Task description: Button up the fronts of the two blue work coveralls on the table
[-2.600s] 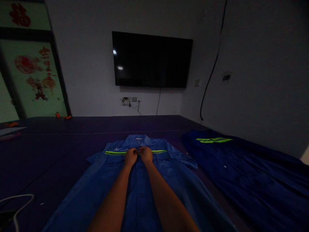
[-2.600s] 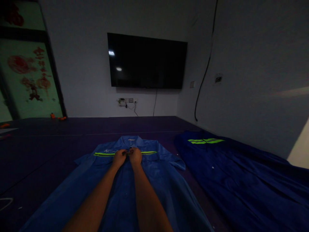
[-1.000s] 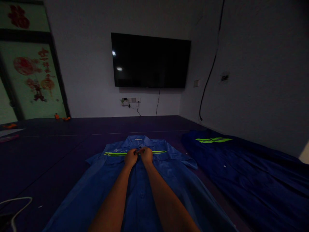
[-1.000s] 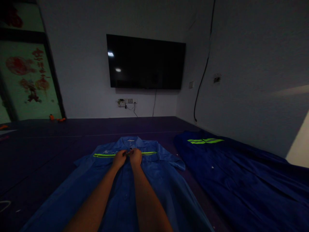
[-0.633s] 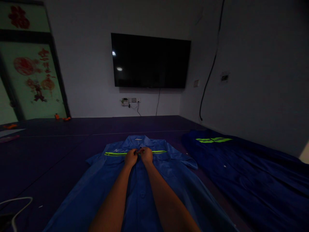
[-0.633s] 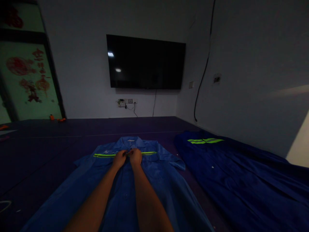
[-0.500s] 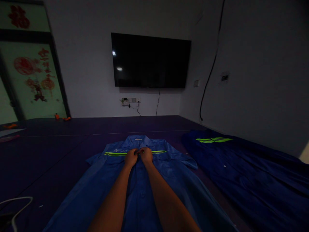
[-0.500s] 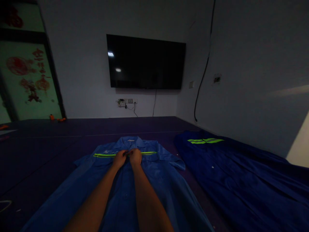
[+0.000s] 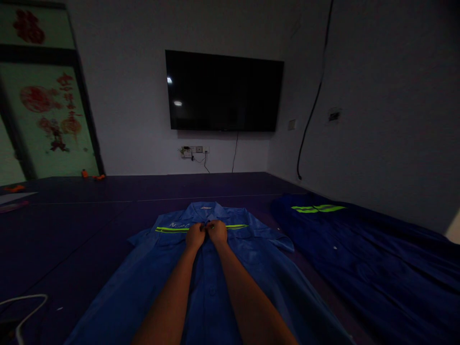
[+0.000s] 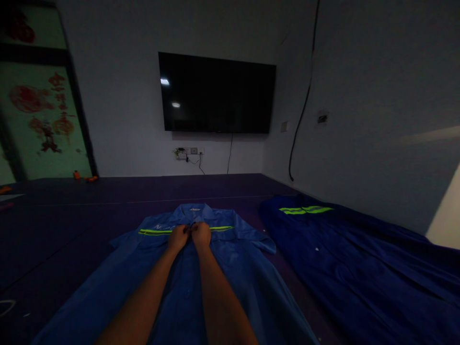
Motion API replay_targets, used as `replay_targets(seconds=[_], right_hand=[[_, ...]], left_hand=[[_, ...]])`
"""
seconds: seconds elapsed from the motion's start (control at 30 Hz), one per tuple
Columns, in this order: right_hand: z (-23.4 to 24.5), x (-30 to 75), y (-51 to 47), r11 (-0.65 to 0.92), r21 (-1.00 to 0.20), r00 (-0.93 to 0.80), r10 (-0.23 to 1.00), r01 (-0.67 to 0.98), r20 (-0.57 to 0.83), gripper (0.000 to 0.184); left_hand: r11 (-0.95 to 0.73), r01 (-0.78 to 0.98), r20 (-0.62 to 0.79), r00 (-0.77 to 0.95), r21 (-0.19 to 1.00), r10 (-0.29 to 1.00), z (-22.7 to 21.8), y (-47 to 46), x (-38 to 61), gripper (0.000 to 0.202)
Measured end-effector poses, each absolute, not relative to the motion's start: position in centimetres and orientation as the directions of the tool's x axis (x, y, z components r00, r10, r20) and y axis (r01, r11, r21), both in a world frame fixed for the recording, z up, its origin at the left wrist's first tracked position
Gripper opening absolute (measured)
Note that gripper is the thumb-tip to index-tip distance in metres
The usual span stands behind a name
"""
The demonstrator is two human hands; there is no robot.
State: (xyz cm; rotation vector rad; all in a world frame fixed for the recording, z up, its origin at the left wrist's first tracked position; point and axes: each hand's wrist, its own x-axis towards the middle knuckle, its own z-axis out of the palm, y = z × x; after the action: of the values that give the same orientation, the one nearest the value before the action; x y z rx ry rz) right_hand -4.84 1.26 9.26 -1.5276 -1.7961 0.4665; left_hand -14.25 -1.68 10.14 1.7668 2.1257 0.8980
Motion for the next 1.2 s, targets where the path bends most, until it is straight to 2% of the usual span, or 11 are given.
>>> replay_targets(seconds=[0.53,0.87,1.2], right_hand=[[9.1,-4.8,1.4,0.248,-0.716,-0.032,0.953,0.653,0.300,0.019],[9.0,-5.0,1.3,0.214,-0.732,0.025,0.953,0.647,0.300,0.016],[9.4,-5.0,0.9,0.158,-0.728,0.060,0.963,0.667,0.264,0.016]], left_hand=[[-0.042,0.717,0.225,-0.161,0.696,0.961,9.3,-0.9,-15.1,0.030],[-0.048,0.705,0.224,-0.160,0.707,0.961,9.1,-0.6,-15.2,0.027],[-0.047,0.685,0.218,-0.165,0.727,0.962,8.8,-0.5,-15.2,0.033]])
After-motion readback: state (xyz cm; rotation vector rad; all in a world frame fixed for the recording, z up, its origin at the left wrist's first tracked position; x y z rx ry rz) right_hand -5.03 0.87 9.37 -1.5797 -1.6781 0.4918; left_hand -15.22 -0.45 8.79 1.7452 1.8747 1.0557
